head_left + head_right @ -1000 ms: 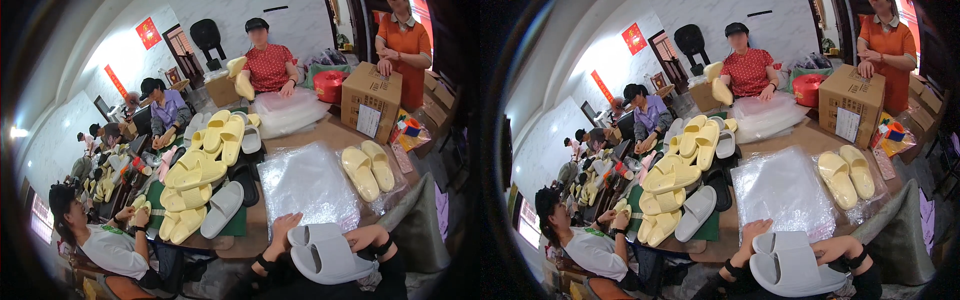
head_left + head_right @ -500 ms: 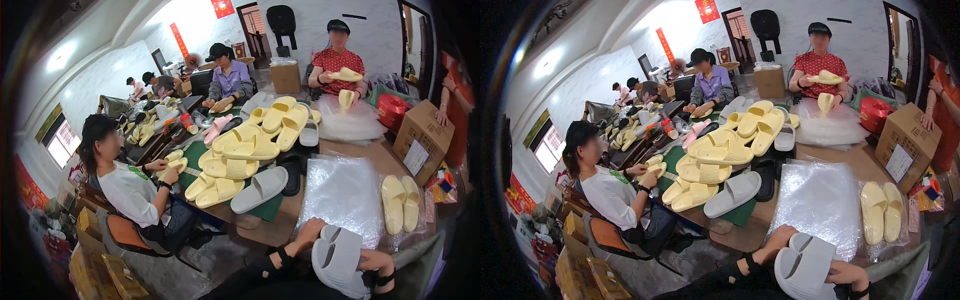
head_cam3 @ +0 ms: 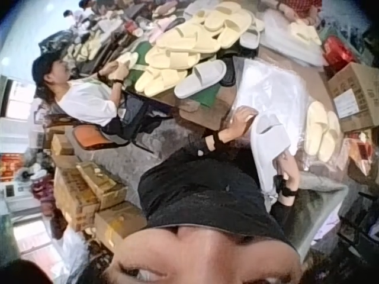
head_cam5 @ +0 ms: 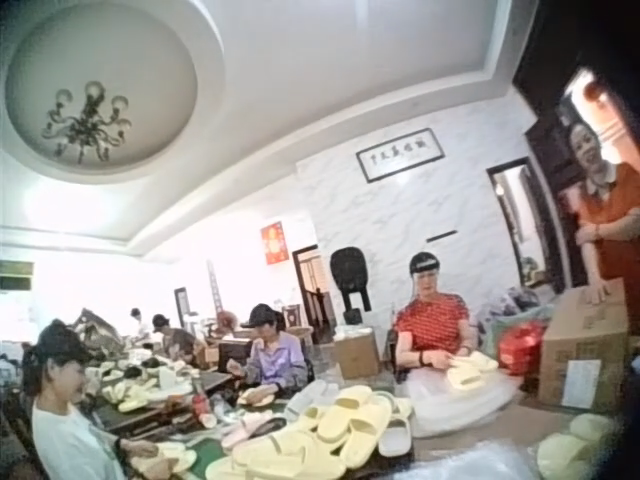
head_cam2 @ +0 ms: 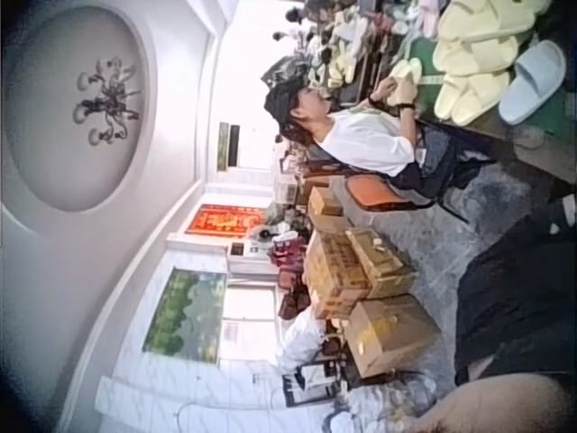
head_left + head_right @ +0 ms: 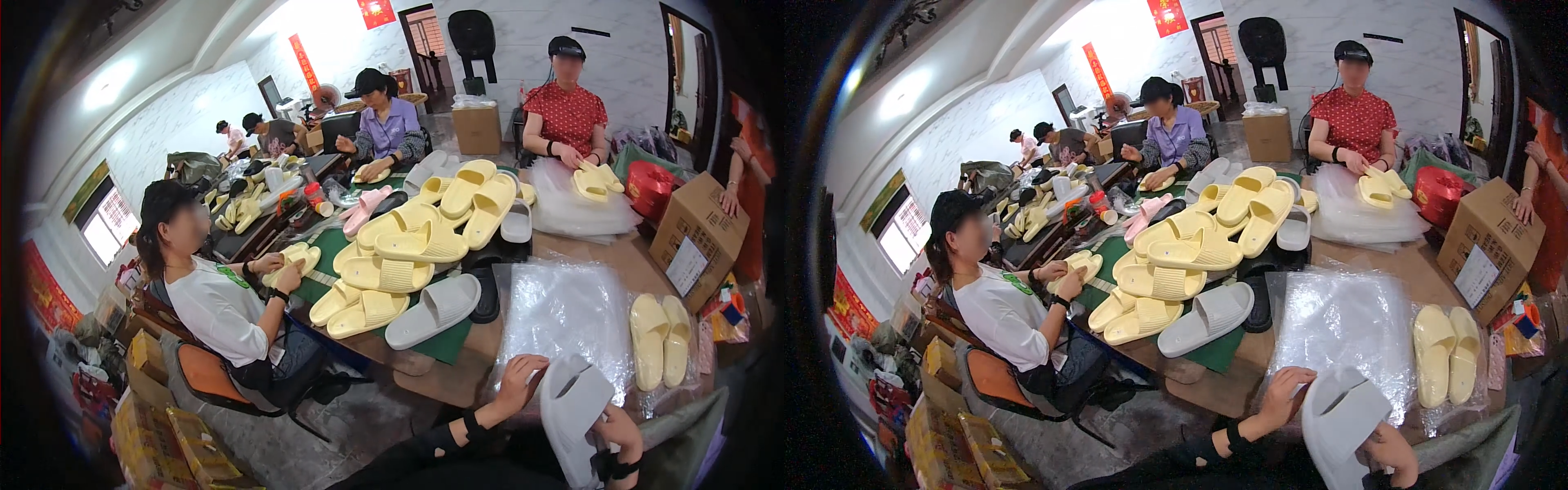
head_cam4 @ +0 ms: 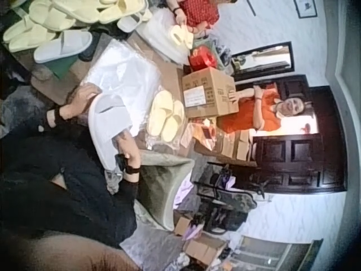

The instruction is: The recorder is inspecting, pairing, and packaging foam slippers into plastic bags.

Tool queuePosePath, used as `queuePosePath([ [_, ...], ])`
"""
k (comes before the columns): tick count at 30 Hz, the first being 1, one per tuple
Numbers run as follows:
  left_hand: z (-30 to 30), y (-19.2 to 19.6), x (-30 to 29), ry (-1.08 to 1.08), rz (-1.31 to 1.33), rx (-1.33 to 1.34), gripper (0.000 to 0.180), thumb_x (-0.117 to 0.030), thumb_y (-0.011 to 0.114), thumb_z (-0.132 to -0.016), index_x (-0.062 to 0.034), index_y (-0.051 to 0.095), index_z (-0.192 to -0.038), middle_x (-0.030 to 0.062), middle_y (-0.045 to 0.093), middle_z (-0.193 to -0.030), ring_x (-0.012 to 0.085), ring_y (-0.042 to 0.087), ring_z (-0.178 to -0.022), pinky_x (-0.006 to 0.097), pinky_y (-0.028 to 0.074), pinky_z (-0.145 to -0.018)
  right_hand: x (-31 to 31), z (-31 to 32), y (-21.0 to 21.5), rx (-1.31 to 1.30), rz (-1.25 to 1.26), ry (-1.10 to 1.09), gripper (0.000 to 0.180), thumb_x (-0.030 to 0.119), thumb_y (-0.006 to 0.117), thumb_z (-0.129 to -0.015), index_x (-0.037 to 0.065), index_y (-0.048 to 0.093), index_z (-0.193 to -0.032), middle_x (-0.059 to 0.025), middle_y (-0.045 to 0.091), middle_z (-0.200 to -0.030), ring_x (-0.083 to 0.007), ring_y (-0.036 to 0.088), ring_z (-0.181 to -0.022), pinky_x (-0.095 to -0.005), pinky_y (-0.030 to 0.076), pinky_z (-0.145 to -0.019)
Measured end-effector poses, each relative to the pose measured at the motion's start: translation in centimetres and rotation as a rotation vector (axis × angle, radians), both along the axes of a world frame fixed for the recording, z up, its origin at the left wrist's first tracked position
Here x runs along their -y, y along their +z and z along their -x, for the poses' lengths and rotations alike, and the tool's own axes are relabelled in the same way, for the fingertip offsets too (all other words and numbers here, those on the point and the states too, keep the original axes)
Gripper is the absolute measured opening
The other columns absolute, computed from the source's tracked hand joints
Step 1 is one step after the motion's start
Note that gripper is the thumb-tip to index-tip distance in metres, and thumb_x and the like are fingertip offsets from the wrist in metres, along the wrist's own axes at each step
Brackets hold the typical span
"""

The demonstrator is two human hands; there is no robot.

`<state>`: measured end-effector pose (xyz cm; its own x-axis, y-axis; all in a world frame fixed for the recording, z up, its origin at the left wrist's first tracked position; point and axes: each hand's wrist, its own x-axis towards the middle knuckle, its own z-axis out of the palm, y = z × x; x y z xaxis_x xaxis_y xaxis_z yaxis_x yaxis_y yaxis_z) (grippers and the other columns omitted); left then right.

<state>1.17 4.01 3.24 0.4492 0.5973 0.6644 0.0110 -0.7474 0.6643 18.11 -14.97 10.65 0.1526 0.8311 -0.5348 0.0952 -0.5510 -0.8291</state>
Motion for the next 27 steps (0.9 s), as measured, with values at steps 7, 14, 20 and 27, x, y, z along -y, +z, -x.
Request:
queuePosePath([
  [7,0.0,0.7,0.8,0.003,0.141,0.111,0.018,0.003,0.063,-0.077,-0.0007,0.062,-0.094,0.0119,0.063,-0.102,0.0272,0.058,-0.096,0.033,0.044,-0.084,-0.4,0.1,-4.6,0.674,-0.381,-0.093,0.023,0.008,0.062,-0.073,-0.001,0.062,-0.094,-0.0223,0.06,-0.093,-0.0393,0.056,-0.089,-0.0418,0.044,-0.077],
  [14,-0.3,0.5,1.6,-0.004,-0.045,-0.005,0.012,-0.007,0.067,-0.076,-0.0074,0.065,-0.088,0.0081,0.059,-0.115,0.0327,0.049,-0.116,0.047,0.03,-0.101,-1.8,2.4,-3.4,1.065,-0.543,0.023,0.023,0.016,0.066,-0.068,0.002,0.065,-0.086,-0.0208,0.06,-0.09,-0.0391,0.053,-0.096,-0.0478,0.037,-0.09],
  [20,-0.4,0.4,1.8,0.024,-0.161,-0.141,0.014,-0.012,0.067,-0.075,-0.0162,0.07,-0.088,0.0006,0.057,-0.122,0.0339,0.039,-0.126,0.062,0.009,-0.105,-3.2,1.6,-4.7,1.187,-0.524,0.096,0.03,0.017,0.067,-0.068,0.002,0.064,-0.093,-0.0172,0.059,-0.098,-0.0353,0.052,-0.102,-0.0465,0.037,-0.094],
  [27,-0.6,1.0,4.3,-0.3,-0.28,-0.17,0.02,-0.01,0.07,-0.072,-0.0202,0.07,-0.089,0.0038,0.051,-0.13,0.0374,0.028,-0.132,0.064,0.006,-0.106,-3.5,1.5,-5.4,1.285,-0.585,-0.016,0.026,0.023,0.066,-0.074,0.0,0.061,-0.085,-0.0193,0.059,-0.087,-0.0388,0.053,-0.091,-0.0491,0.039,-0.088],
])
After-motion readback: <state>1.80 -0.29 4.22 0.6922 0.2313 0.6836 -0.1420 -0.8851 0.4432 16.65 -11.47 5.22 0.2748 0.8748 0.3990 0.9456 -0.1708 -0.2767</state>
